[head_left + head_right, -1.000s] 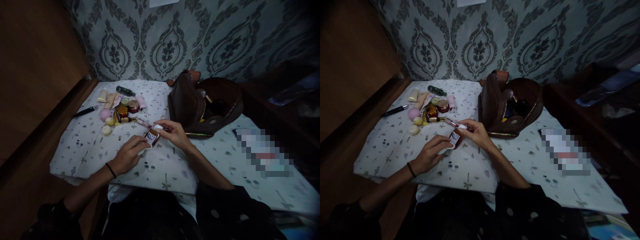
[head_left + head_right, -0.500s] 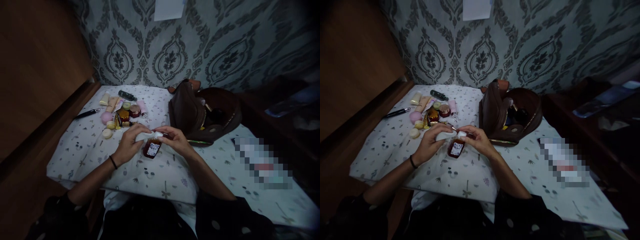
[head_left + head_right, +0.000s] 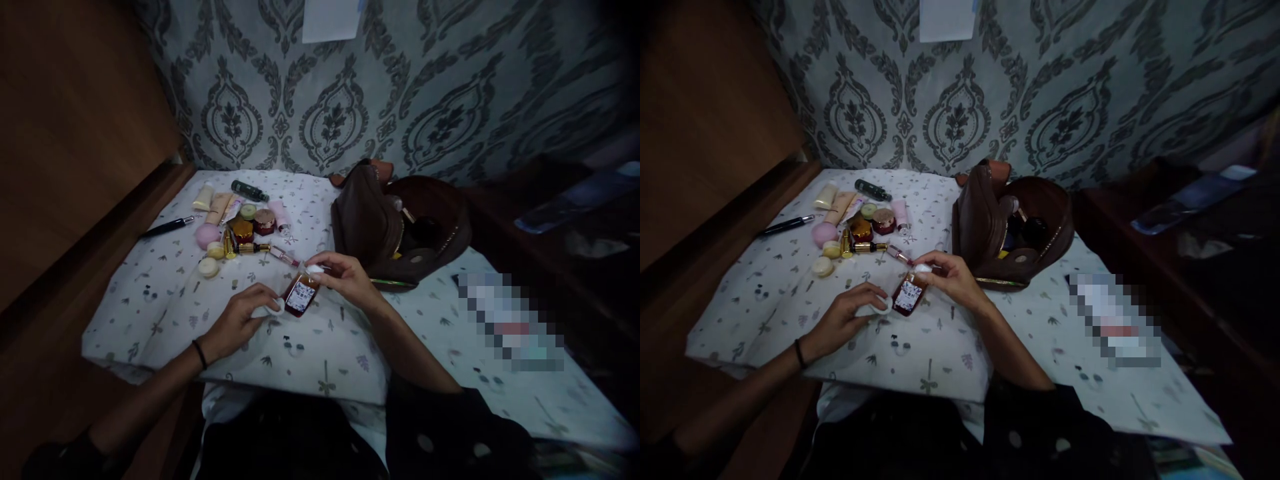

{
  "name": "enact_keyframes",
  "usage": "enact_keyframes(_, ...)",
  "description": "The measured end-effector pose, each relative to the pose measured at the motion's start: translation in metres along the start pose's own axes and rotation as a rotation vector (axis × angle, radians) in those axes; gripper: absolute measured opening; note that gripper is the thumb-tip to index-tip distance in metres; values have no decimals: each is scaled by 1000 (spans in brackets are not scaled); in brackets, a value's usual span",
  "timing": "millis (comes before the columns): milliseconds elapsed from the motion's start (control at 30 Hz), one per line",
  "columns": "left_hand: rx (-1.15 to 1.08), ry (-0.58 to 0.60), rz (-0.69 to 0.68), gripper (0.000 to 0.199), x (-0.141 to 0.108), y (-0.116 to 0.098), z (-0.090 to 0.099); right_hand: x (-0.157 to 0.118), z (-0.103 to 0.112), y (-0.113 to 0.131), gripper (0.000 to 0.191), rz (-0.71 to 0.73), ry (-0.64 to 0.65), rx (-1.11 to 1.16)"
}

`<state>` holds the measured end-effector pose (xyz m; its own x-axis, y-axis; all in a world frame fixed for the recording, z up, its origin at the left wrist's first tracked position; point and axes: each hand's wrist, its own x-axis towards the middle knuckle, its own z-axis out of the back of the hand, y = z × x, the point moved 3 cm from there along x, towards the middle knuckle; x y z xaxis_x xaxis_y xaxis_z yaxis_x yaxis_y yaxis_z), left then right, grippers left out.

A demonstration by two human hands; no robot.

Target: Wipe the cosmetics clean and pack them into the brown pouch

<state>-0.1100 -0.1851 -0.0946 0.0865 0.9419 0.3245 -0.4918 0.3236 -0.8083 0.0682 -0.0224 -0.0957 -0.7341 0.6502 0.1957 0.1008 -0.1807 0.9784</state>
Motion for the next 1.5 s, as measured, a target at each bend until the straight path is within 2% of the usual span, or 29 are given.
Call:
enact_keyframes(133,-76,-175,14,23,25,-12,4,-3,-3,9,25,16,70,40)
enact_keyframes(267,-145,-115,49,20,43,-22,-13,-4,-5,14,23,54,100,59)
enact_keyframes(367,-182,-100,150,15,36,-16,-21,-3,-5,10,28,27,58,51)
enact_keyframes(500,-256,-135,256,10,20,1,-19,0,-3,-1,33,10,-46,56)
enact_keyframes(600,-397,-175,334,19,14,7,-18,2,0,-4,41,29,-185,97)
enact_keyframes(733,-766,-246,467,44,16,2,-29,2,2,-4,47,24,-333,152)
enact_keyframes(833,-890,-293,447,55,22,-4,-37,2,0,-5,42,11,-392,171)
enact_keyframes(933,-860,-347,358,61,29,-4,-40,2,-4,-9,37,-2,-425,198)
enact_keyframes(1000,-817,-396,306,62,34,0,-38,3,-6,-12,36,-20,-417,200)
enact_keyframes(1100,-828,-409,318,59,39,3,-36,3,-7,-12,39,-28,-382,201)
enact_keyframes(1233,-930,-395,356,57,44,1,-36,1,-14,-6,52,-35,-280,295)
enact_keyframes(1367,-951,-432,350,55,45,5,-36,-2,-24,-5,65,-53,-202,314)
enact_keyframes(1500,-869,-476,325,53,43,11,-35,-2,-28,-12,62,-57,-201,236)
